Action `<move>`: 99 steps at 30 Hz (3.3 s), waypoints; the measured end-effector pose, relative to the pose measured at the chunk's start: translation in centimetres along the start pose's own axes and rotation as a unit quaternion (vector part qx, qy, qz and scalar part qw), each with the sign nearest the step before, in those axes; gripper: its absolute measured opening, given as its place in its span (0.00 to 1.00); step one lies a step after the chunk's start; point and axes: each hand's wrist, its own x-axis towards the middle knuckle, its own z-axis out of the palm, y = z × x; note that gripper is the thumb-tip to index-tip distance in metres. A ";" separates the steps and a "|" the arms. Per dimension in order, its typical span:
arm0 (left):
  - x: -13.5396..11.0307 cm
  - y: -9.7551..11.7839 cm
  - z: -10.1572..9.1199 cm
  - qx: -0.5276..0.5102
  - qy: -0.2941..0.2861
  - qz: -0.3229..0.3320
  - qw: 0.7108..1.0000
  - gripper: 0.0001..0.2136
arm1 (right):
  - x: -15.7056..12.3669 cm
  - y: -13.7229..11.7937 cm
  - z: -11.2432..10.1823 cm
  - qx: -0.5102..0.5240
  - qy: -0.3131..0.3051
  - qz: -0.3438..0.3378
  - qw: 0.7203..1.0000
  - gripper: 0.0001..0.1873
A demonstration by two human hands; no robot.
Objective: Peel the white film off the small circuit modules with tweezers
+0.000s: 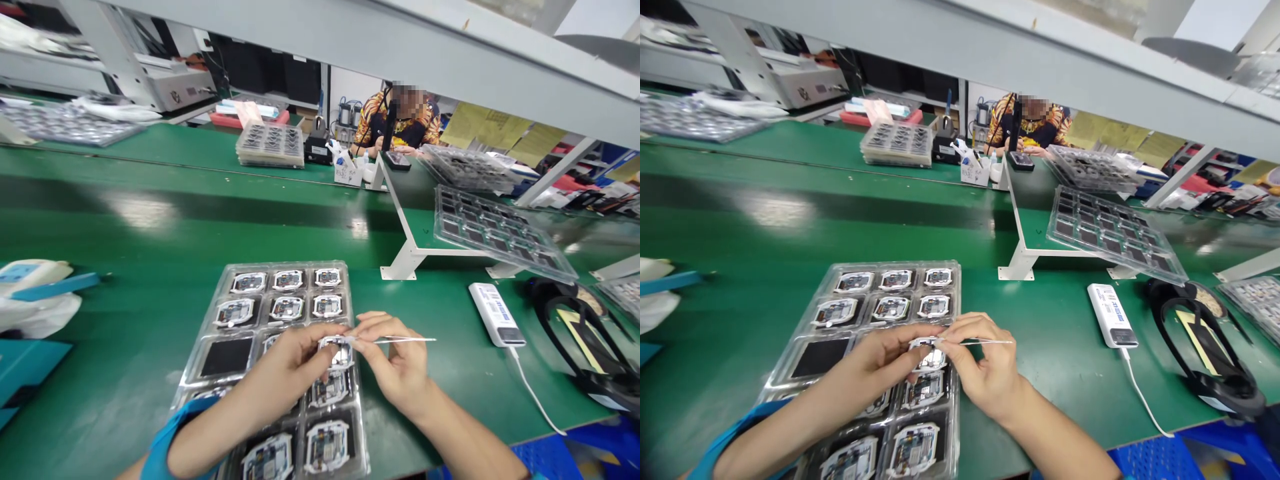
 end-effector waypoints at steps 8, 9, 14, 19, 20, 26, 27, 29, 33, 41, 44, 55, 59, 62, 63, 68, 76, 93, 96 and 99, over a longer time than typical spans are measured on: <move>0.1 -0.2 0.1 -0.055 0.030 -0.037 0.997 0.18 | 0.3 -0.2 0.0 -0.014 -0.009 0.009 1.000 0.06; 0.1 -0.2 0.1 -0.065 0.037 -0.043 0.996 0.17 | 0.3 -0.1 0.1 0.000 -0.001 0.024 1.000 0.05; 0.0 0.2 0.0 -0.086 0.047 -0.055 0.994 0.16 | 0.1 0.1 0.4 0.060 0.028 0.062 0.996 0.05; -0.1 0.1 0.1 -0.076 0.045 -0.038 0.995 0.16 | 0.2 0.2 0.4 0.013 0.018 0.032 0.999 0.03; -0.1 0.1 0.1 -0.077 0.047 -0.038 0.995 0.16 | 0.2 0.2 0.4 -0.003 0.011 0.023 1.000 0.03; 0.2 0.2 0.2 -0.120 0.075 -0.070 0.987 0.14 | 0.1 0.4 0.6 -0.004 0.027 -0.015 0.999 0.04; 0.2 0.3 0.2 -0.125 0.080 -0.077 0.986 0.14 | 0.0 0.4 0.6 0.010 0.033 -0.012 0.999 0.04; 0.2 0.4 0.2 -0.124 0.086 -0.087 0.985 0.14 | 0.0 0.5 0.7 0.033 0.035 -0.001 0.999 0.05; -0.1 0.1 0.1 -0.101 0.063 -0.058 0.991 0.16 | 0.0 0.5 0.6 0.033 0.031 -0.003 0.999 0.06; -0.6 -1.5 -0.3 -0.083 -0.011 0.056 0.995 0.15 | 0.0 0.6 0.5 0.070 0.051 0.030 0.996 0.03; -1.7 -1.7 -1.9 -0.029 -0.016 0.069 0.997 0.10 | 0.0 0.7 0.6 0.106 0.071 0.045 0.991 0.03; -7.3 -9.9 -9.7 0.427 0.275 0.130 0.852 0.17 | -0.2 0.1 0.4 0.114 0.059 0.040 0.991 0.04; -8.4 -10.1 -8.7 0.439 0.286 0.123 0.843 0.17 | -0.3 0.2 0.3 0.110 0.058 0.045 0.991 0.06; -9.6 -9.5 -7.8 0.482 0.290 0.101 0.821 0.13 | -0.4 0.3 0.2 0.104 0.057 0.041 0.992 0.06; -10.0 -9.4 -7.5 0.508 0.290 0.092 0.806 0.13 | -0.4 0.3 0.2 0.100 0.056 0.039 0.993 0.06; -10.9 -9.1 -6.3 0.569 0.280 0.059 0.771 0.10 | -0.5 0.4 0.1 0.089 0.045 0.041 0.994 0.10; -10.3 -6.0 -6.6 0.340 0.263 0.065 0.901 0.09 | -0.4 0.1 0.2 0.135 0.071 0.095 0.984 0.08; -1.0 0.6 0.4 -0.204 0.058 -0.065 0.975 0.20 | 0.0 0.3 1.0 0.215 0.132 0.186 0.950 0.07; -0.7 0.0 0.6 -0.219 0.052 -0.055 0.973 0.19 | -0.1 0.4 1.1 0.225 0.130 0.197 0.945 0.07; -0.4 -0.4 0.7 -0.225 0.048 -0.056 0.971 0.19 | -0.2 0.6 1.2 0.238 0.125 0.208 0.940 0.07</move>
